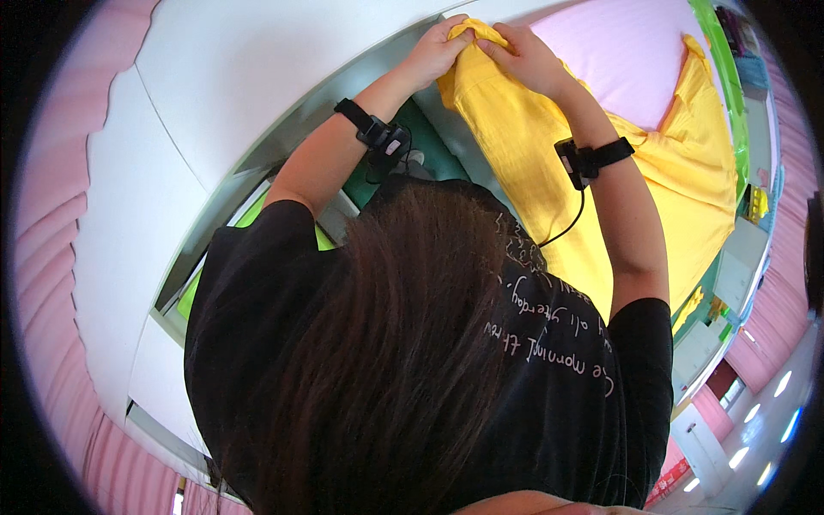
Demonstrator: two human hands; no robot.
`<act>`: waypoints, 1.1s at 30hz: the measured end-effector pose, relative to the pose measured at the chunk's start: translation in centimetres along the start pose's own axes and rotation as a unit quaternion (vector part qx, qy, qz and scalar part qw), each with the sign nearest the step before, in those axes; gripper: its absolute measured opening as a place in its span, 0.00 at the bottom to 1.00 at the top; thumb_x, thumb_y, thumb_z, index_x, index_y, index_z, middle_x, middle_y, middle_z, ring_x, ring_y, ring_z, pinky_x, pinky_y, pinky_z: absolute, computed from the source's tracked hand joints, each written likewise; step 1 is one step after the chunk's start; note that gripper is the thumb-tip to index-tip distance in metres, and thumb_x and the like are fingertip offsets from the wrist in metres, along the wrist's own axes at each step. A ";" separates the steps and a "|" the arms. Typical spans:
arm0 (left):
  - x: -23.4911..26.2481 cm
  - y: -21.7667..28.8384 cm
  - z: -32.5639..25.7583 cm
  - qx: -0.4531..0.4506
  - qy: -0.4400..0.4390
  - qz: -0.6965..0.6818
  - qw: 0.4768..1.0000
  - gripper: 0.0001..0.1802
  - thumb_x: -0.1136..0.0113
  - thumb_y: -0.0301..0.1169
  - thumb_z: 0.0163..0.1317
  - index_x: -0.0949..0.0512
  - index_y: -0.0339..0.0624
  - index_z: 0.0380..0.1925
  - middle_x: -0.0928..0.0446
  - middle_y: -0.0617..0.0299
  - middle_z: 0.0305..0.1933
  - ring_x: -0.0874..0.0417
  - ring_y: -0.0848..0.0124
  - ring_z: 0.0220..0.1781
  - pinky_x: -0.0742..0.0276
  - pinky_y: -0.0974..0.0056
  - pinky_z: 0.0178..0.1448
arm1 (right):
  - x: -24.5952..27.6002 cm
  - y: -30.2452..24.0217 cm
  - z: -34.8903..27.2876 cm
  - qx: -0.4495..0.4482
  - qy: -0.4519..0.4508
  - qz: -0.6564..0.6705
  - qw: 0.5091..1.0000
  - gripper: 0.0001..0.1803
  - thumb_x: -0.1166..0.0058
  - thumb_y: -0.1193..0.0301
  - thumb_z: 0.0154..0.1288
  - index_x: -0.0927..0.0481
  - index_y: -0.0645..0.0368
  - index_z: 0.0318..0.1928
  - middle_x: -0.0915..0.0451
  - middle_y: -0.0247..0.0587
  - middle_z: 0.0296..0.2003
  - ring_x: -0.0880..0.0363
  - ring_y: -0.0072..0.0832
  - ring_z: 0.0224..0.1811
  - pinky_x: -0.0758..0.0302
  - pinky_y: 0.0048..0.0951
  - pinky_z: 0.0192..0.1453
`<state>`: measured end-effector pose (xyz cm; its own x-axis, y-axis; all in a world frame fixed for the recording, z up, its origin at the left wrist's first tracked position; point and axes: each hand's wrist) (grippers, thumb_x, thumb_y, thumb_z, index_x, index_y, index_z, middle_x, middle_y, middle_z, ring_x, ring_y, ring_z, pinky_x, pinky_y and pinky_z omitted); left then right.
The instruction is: The person spreads a yellow bedsheet over two separate pink mattresses on tabletops, smoothing the fabric and tucking the edges under the mattress corners.
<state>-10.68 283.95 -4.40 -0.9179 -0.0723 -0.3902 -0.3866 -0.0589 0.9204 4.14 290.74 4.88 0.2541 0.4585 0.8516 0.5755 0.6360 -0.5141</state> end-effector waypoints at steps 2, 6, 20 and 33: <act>-0.4 0.4 0.1 0.002 0.009 -0.006 1.000 0.19 0.51 0.34 0.65 0.33 0.36 0.53 0.26 0.62 0.46 0.27 0.76 0.47 0.31 0.71 0.51 | 0.1 -0.2 -0.2 0.004 0.002 0.033 0.999 0.23 0.51 0.54 0.61 0.25 0.61 0.45 0.23 0.52 0.29 0.25 0.42 0.31 0.28 0.34 0.38; -0.2 -0.2 0.4 -0.018 -0.022 0.061 0.998 0.21 0.51 0.35 0.65 0.34 0.36 0.55 0.27 0.61 0.48 0.27 0.74 0.48 0.31 0.70 0.53 | 0.0 0.0 -1.6 0.003 0.031 0.092 0.995 0.19 0.50 0.56 0.62 0.24 0.58 0.45 0.24 0.47 0.31 0.26 0.35 0.33 0.29 0.31 0.39; -1.8 3.1 1.0 0.011 -0.044 0.038 0.998 0.14 0.54 0.32 0.66 0.31 0.41 0.50 0.26 0.63 0.42 0.26 0.75 0.44 0.29 0.70 0.49 | -0.3 0.5 -2.7 -0.025 0.010 0.142 0.989 0.18 0.49 0.58 0.65 0.26 0.61 0.43 0.27 0.31 0.30 0.30 0.18 0.33 0.32 0.20 0.39; 0.6 1.0 3.1 0.034 -0.110 0.454 0.884 0.13 0.51 0.24 0.59 0.32 0.39 0.45 0.27 0.58 0.45 0.27 0.67 0.52 0.32 0.65 0.54 | 0.8 1.8 -10.0 0.030 0.168 -0.037 0.985 0.26 0.45 0.69 0.55 0.34 0.61 0.54 0.36 0.52 0.56 0.40 0.47 0.60 0.40 0.41 0.63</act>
<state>-11.89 286.93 -3.69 -0.8448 0.1359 0.5176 0.5205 -0.0162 0.8537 13.14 286.04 5.67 0.4614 0.1857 0.8675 0.5573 0.7001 -0.4463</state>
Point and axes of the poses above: each hand's wrist, its own z-axis towards the middle knuckle, its own x-axis out of the back of the hand, y = z × x
